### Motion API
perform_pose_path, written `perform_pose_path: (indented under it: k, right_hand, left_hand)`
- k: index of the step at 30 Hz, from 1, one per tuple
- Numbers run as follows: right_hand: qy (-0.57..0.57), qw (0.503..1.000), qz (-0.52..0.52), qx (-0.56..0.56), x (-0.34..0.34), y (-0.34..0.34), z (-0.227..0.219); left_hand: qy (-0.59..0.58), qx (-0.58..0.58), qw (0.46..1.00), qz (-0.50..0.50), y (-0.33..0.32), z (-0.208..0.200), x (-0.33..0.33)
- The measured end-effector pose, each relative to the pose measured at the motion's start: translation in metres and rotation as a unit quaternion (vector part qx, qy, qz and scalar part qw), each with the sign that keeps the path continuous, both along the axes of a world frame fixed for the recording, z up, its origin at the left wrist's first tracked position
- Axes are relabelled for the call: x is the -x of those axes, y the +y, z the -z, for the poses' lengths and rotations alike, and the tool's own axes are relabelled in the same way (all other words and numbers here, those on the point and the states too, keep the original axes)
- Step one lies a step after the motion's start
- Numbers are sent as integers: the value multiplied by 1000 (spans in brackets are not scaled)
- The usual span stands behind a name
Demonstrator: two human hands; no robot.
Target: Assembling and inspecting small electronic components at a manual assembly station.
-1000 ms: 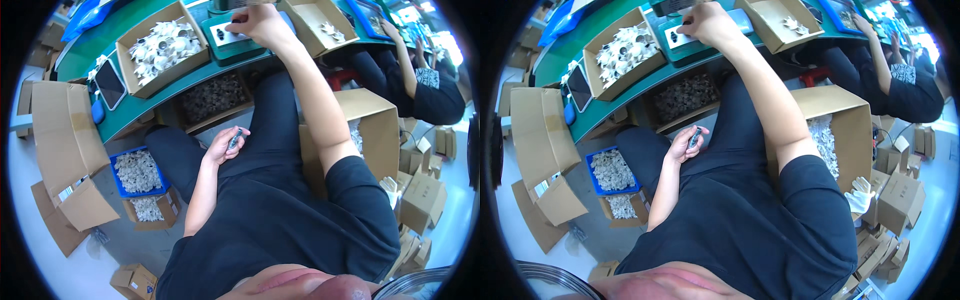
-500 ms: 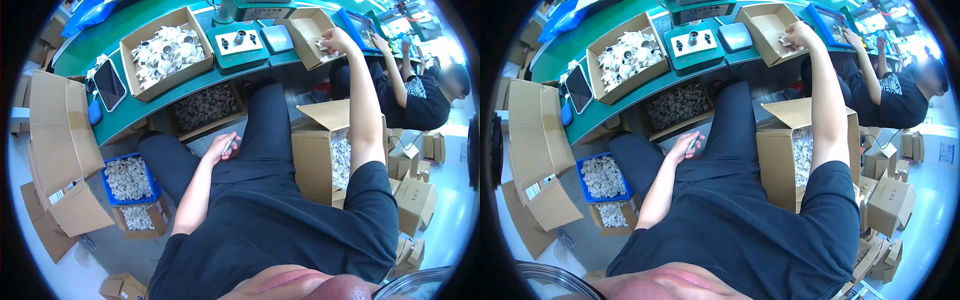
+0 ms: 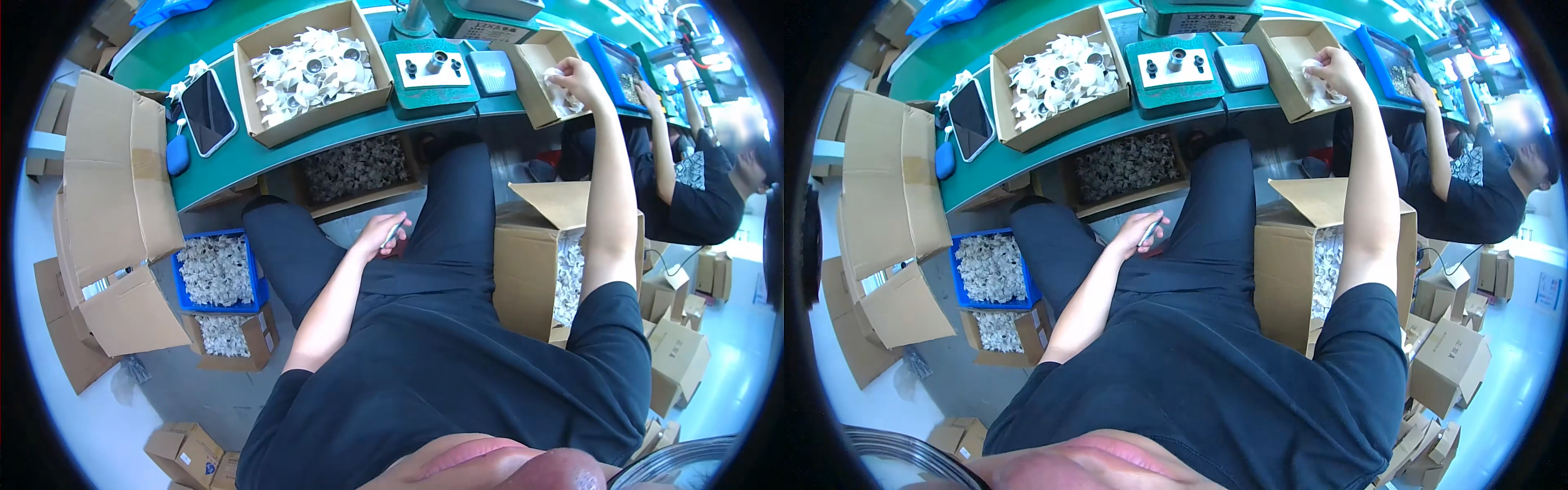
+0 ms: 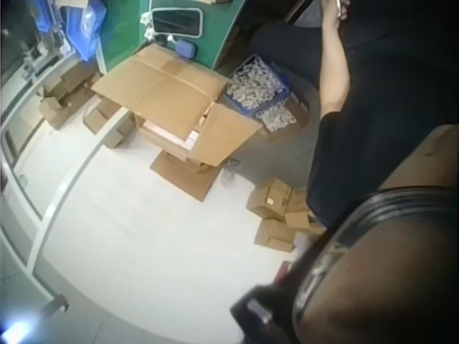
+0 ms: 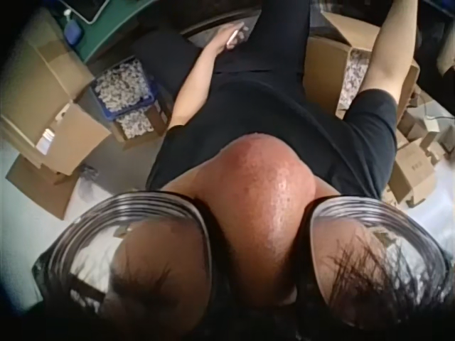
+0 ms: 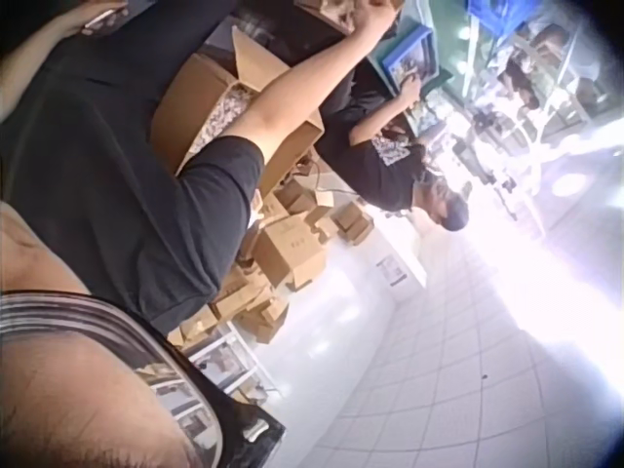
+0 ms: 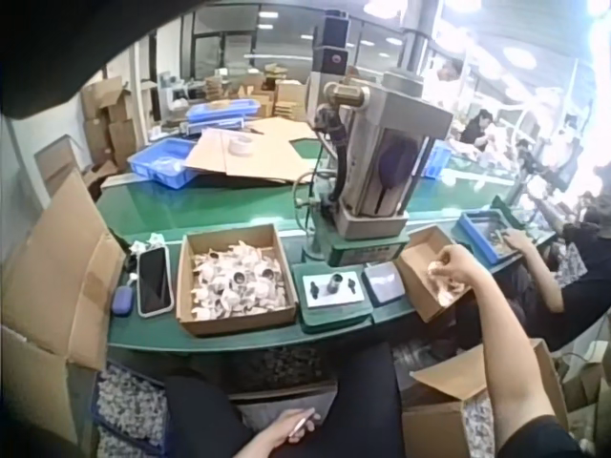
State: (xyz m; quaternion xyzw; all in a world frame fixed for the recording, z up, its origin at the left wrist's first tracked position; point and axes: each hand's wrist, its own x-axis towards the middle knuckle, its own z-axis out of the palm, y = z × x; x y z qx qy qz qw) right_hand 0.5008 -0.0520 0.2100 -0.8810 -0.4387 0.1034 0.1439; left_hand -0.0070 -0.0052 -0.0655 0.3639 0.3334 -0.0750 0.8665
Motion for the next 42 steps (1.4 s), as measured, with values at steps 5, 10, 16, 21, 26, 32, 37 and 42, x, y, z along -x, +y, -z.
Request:
perform_pose_path:
  k: [5, 10, 16, 21, 26, 32, 37, 42]
  right_hand:
    - [292, 916, -99, -258, 86, 14, -45]
    - [273, 932, -162, -177, 186, 66, -38]
    - [290, 942, -131, -109, 183, 88, -20]
    - [253, 956, -130, -66, 181, 94, -24]
    - [246, 953, -166, -64, 182, 99, -15]
    - [28, 956, -95, -278, 57, 130, 108]
    - [-167, 950, -98, -243, 92, 137, 112]
    - [234, 909, -137, -317, 179, 79, 38]
  left_hand:
    - [7, -5, 1000, 6, 1, 2, -1]
    - [11, -5, 1000, 4, -1, 4, -2]
    - [16, -4, 1000, -1, -1, -4, -4]
    - [4, 12, 1000, -1, 6, 1, -6]
    - [29, 8, 1000, 8, 2, 9, -1]
    - [22, 4, 1000, -1, -2, -2, -7]
    - [26, -11, 999, -18, 3, 9, 2]
    - [70, 12, 988, -134, 2, 29, 9]
